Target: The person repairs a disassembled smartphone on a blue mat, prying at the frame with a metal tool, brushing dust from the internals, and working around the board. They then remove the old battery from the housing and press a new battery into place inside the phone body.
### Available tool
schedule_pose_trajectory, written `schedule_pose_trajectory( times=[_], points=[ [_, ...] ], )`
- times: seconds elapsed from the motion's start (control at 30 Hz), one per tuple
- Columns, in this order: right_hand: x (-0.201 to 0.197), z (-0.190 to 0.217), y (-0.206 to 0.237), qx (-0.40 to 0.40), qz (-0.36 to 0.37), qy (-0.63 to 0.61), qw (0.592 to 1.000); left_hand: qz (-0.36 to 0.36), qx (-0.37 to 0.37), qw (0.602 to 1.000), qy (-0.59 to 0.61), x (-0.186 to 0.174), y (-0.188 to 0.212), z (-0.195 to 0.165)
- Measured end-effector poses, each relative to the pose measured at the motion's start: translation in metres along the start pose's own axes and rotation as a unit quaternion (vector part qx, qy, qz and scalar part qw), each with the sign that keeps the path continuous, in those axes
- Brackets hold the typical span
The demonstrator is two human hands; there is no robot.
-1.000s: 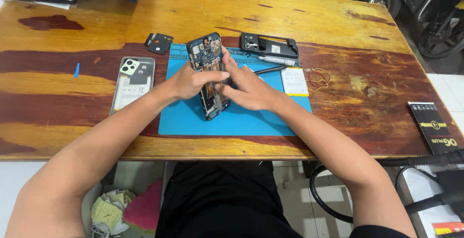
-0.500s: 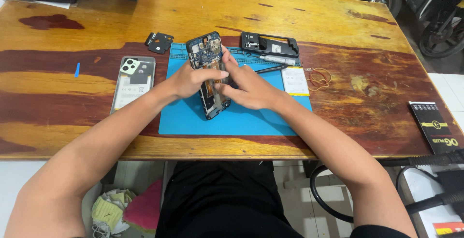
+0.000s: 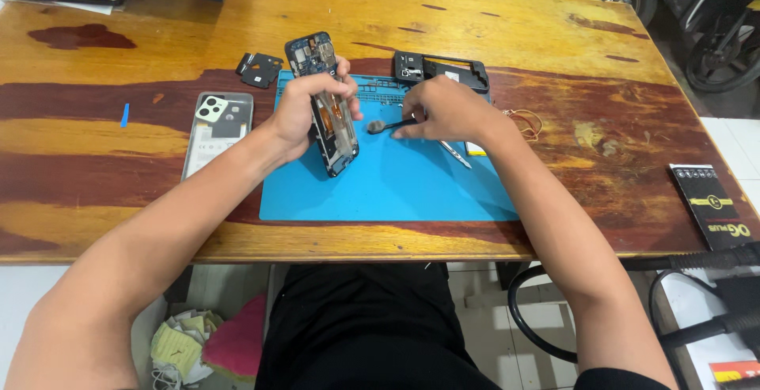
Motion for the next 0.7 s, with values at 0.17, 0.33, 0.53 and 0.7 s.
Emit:
schedule_pose_trajectory(
  times=[0.17, 0.33, 0.53, 0.7],
  points=[
    [0.007, -0.008, -0.001, 0.002, 0.007, -0.017, 1.000, -0.009, -0.026, 1.000, 0.013, 0.002, 0.003, -0.001],
    [0.007, -0.004, 0.000, -0.030, -0.015, -0.008, 0.999, 0.004, -0.012, 1.000, -0.014, 0.010, 0.006, -0.009],
    [-0.001, 0.001, 0.003, -0.054, -0.073, -0.010, 0.996, 0.048, 0.017, 0.998, -0.024, 0.021, 0.012, -0.017],
    [-0.027, -0.002, 0.009, -0.042, -0.195, -0.059, 0.978, 0.082, -0.020, 0.996, 0.040, 0.025, 0.014, -0.013]
  ],
)
Point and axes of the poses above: each hand's wrist, its own y-axis away from the middle knuckle, its own x-axis out of the palm, z = x × y, the point moved 8 cm from there along -y, towards the middle knuckle, and after that the axes turned 2 degrees about x, right-handed, at the moved point
